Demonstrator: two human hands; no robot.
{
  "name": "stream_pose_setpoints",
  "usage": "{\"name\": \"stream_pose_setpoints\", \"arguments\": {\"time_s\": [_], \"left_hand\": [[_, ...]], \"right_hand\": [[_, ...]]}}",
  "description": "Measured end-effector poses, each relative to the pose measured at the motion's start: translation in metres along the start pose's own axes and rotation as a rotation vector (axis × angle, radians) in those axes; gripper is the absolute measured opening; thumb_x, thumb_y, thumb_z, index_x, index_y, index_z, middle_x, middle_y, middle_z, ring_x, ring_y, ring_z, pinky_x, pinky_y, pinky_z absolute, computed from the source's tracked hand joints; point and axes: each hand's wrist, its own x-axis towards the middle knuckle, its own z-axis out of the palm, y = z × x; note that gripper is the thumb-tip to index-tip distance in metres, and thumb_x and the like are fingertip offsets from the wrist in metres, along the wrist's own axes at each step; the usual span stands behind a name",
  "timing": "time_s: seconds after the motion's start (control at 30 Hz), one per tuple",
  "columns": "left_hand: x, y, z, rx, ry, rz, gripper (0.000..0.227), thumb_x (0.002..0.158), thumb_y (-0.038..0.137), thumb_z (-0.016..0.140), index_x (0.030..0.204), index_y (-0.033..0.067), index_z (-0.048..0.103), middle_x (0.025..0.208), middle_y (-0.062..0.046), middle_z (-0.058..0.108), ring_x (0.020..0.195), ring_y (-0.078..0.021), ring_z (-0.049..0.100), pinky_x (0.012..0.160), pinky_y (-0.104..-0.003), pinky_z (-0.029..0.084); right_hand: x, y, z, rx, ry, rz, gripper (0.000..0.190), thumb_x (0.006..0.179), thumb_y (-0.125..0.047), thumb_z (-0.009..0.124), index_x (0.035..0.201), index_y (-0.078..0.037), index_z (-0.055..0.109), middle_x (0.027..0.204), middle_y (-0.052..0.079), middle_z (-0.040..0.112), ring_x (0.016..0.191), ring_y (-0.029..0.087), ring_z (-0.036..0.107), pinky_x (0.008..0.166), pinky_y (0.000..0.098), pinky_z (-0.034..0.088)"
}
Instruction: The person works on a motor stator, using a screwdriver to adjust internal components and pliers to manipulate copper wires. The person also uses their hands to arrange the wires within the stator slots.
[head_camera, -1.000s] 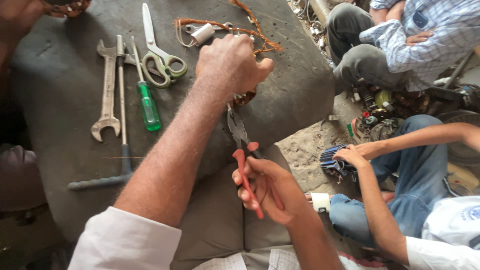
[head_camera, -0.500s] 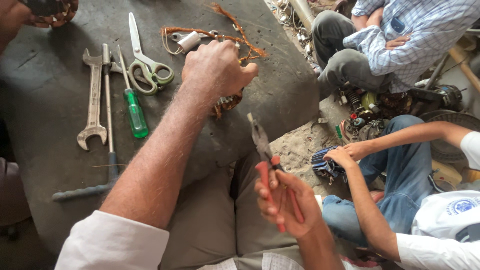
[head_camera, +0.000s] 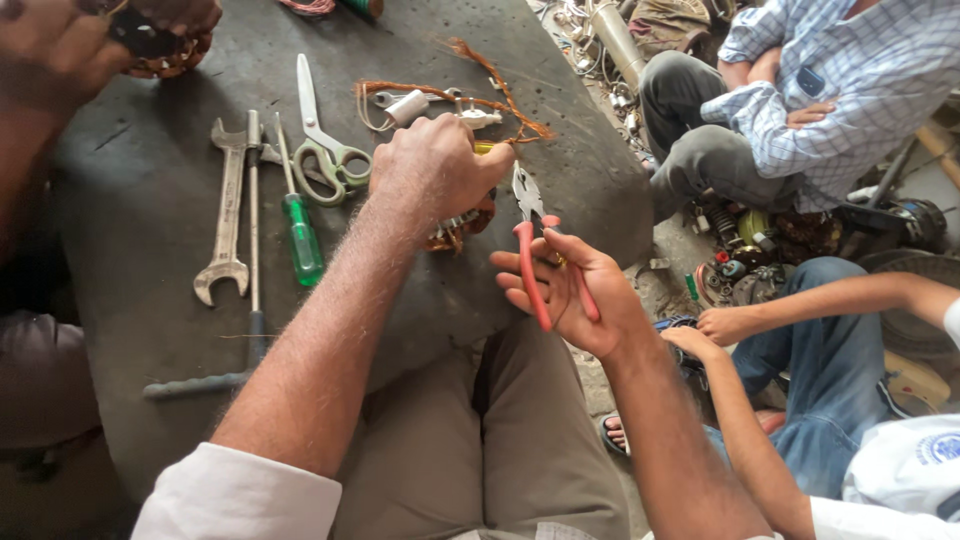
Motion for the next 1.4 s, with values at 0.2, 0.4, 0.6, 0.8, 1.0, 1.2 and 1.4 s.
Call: {"name": "stream_pose_setpoints", "arguments": {"time_s": [0.2, 0.4, 0.6, 0.8, 1.0, 1.2, 1.4], "left_hand": [[0.013, -0.008, -0.001, -0.042, -0.014, -0.066, 0.072, 0.084, 0.066, 0.059, 0.115, 0.0019, 0.071, 0.125, -0.024, 0.066, 0.118, -0.0391, 0.064, 0.102, -0.05, 0.049], [0.014, -0.009, 0.003, -0.03, -0.042, -0.073, 0.075, 0.083, 0.068, 0.059, 0.12, 0.0019, 0.065, 0.122, -0.023, 0.065, 0.116, -0.0369, 0.063, 0.098, -0.052, 0.05], [0.005, 0.003, 0.002, -0.006, -0.032, -0.043, 0.071, 0.085, 0.066, 0.06, 0.118, 0.0033, 0.069, 0.122, -0.021, 0.069, 0.115, -0.0394, 0.067, 0.098, -0.053, 0.052], [0.004, 0.004, 0.0, -0.012, -0.027, -0.057, 0.084, 0.079, 0.075, 0.063, 0.122, 0.0026, 0.067, 0.124, -0.021, 0.068, 0.119, -0.0392, 0.064, 0.1, -0.052, 0.051], [0.004, -0.003, 0.006, 0.074, -0.058, 0.069, 0.062, 0.092, 0.069, 0.045, 0.138, 0.0306, 0.064, 0.13, -0.022, 0.065, 0.122, -0.0455, 0.061, 0.099, -0.057, 0.05], [0.017, -0.009, 0.006, 0.003, -0.129, -0.06, 0.069, 0.102, 0.073, 0.029, 0.14, 0.0247, 0.059, 0.139, -0.021, 0.059, 0.131, -0.0394, 0.055, 0.107, -0.055, 0.043], [0.013, -0.012, 0.009, 0.059, -0.105, 0.047, 0.051, 0.104, 0.064, 0.028, 0.139, 0.0363, 0.053, 0.133, -0.018, 0.061, 0.125, -0.041, 0.057, 0.101, -0.058, 0.045]], "right_hand": [[-0.02, 0.016, 0.001, -0.01, -0.098, 0.055, 0.038, 0.108, -0.027, 0.048, 0.123, 0.006, 0.06, 0.134, 0.038, 0.06, 0.111, 0.046, 0.069, 0.089, 0.0543, 0.061], [-0.032, 0.011, -0.002, -0.402, 0.054, -0.132, 0.038, 0.108, -0.027, 0.056, 0.128, 0.005, 0.061, 0.117, 0.027, 0.07, 0.089, 0.033, 0.073, 0.069, 0.0425, 0.06], [0.0, -0.027, 0.031, -1.638, 0.591, -0.582, 0.027, 0.091, -0.024, 0.07, 0.11, -0.006, 0.075, 0.092, 0.014, 0.076, 0.084, 0.026, 0.073, 0.077, 0.0399, 0.057], [0.024, -0.011, 0.056, -1.937, 0.513, -1.505, 0.026, 0.089, -0.012, 0.076, 0.113, -0.004, 0.071, 0.113, 0.017, 0.071, 0.103, 0.028, 0.066, 0.091, 0.0403, 0.054], [0.03, 0.074, 0.065, -1.398, 0.34, -1.281, 0.017, 0.093, -0.006, 0.079, 0.106, -0.001, 0.068, 0.089, 0.006, 0.069, 0.077, 0.013, 0.068, 0.073, 0.0287, 0.055], [0.043, 0.078, 0.064, -1.308, 0.435, -1.129, 0.014, 0.088, -0.009, 0.081, 0.097, -0.002, 0.072, 0.072, 0.005, 0.062, 0.06, 0.01, 0.054, 0.056, 0.0282, 0.047], [0.043, 0.081, 0.062, -1.326, 0.369, -1.207, 0.009, 0.094, -0.009, 0.077, 0.096, -0.002, 0.071, 0.078, 0.004, 0.062, 0.063, 0.008, 0.054, 0.058, 0.0272, 0.046]]}}
